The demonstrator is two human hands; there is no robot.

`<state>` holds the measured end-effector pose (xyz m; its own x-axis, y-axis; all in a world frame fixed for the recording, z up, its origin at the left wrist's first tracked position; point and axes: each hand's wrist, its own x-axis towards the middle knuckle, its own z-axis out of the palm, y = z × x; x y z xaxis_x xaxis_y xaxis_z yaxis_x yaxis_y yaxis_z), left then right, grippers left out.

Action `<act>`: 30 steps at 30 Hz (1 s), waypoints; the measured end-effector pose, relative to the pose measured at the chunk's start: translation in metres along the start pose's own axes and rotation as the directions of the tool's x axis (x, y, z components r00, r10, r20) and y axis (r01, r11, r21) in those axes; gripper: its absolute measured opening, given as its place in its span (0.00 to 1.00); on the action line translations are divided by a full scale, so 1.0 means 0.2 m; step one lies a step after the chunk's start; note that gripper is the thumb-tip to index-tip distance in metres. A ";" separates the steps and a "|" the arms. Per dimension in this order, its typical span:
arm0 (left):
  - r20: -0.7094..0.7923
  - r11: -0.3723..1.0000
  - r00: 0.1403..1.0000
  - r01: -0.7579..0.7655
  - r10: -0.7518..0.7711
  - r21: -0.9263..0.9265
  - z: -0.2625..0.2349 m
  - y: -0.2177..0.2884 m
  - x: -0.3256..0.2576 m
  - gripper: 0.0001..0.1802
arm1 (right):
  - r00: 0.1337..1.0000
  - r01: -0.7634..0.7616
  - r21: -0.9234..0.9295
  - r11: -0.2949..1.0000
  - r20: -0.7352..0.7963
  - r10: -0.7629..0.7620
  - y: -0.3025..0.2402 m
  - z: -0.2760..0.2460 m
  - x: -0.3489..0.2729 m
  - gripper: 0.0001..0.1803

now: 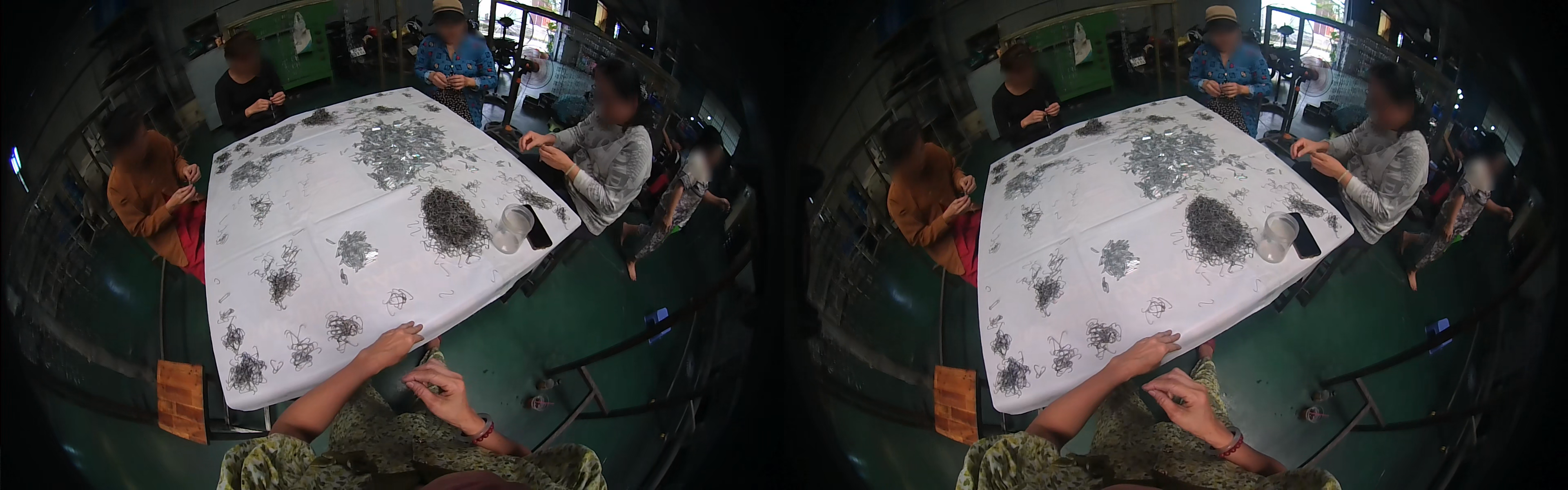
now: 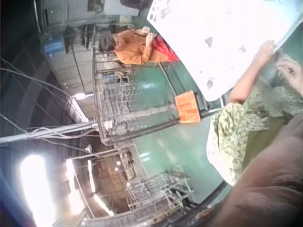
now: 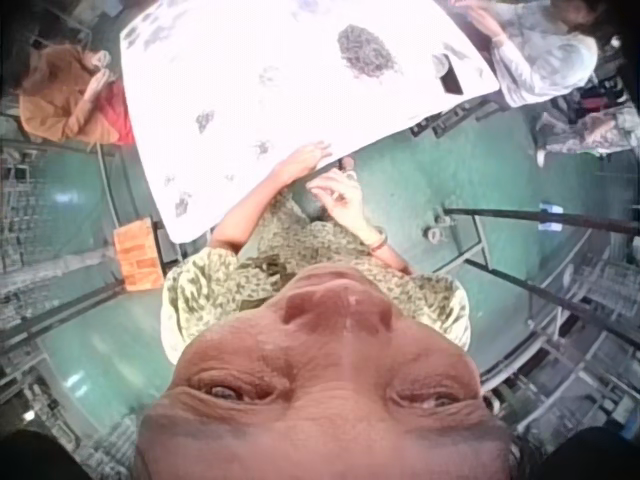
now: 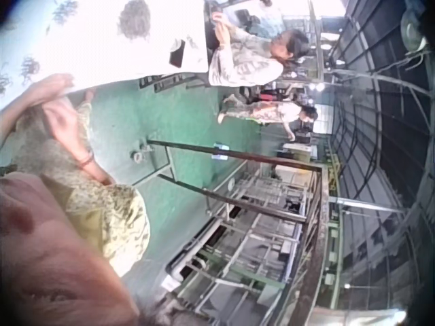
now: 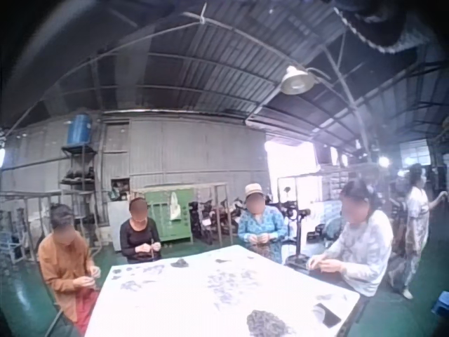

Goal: The person sits at a table and repeatedly picks up small metal wire pieces, likely paperclips, from a white surface, then places them into piles. The person also opens a wallet, removes banknotes, and hands them to coworkers at the table.

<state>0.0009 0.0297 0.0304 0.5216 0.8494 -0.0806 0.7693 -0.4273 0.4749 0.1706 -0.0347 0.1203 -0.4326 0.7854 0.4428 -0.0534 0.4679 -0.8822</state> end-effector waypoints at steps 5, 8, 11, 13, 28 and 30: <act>-0.019 1.000 1.000 -0.011 0.011 -0.002 0.03 -0.01 0.03 0.25 | 0.999 0.033 -0.015 0.999 0.012 -0.032 0.00 -0.01 0.00 0.08; -0.033 1.000 0.999 -0.017 0.017 0.008 0.03 -0.04 0.07 0.26 | 0.999 0.035 -0.010 0.999 0.013 -0.035 0.02 -0.03 0.04 0.08; -0.036 1.000 0.999 0.003 -0.002 0.010 0.02 -0.04 0.10 0.26 | 0.998 0.052 -0.024 0.998 0.026 -0.051 0.04 -0.04 0.06 0.09; -0.013 1.000 1.000 0.016 -0.016 0.005 0.01 -0.03 0.08 0.26 | 0.999 0.046 -0.008 0.999 0.021 -0.045 0.06 -0.02 0.05 0.10; -0.175 0.919 0.934 0.251 -0.313 -0.304 -0.17 -0.04 0.60 0.13 | 0.998 0.061 0.072 0.996 0.020 -0.062 0.38 -0.26 0.07 0.11; -0.375 0.943 0.890 0.152 -0.261 -0.295 -0.23 -0.07 0.80 0.11 | 0.999 0.036 0.060 0.998 0.012 -0.037 0.41 -0.29 0.08 0.11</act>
<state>0.0565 0.1858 0.0510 0.1250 0.9833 0.1325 0.6960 -0.1821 0.6946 0.2126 0.0395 0.0647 -0.4414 0.7627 0.4727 -0.1231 0.4704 -0.8738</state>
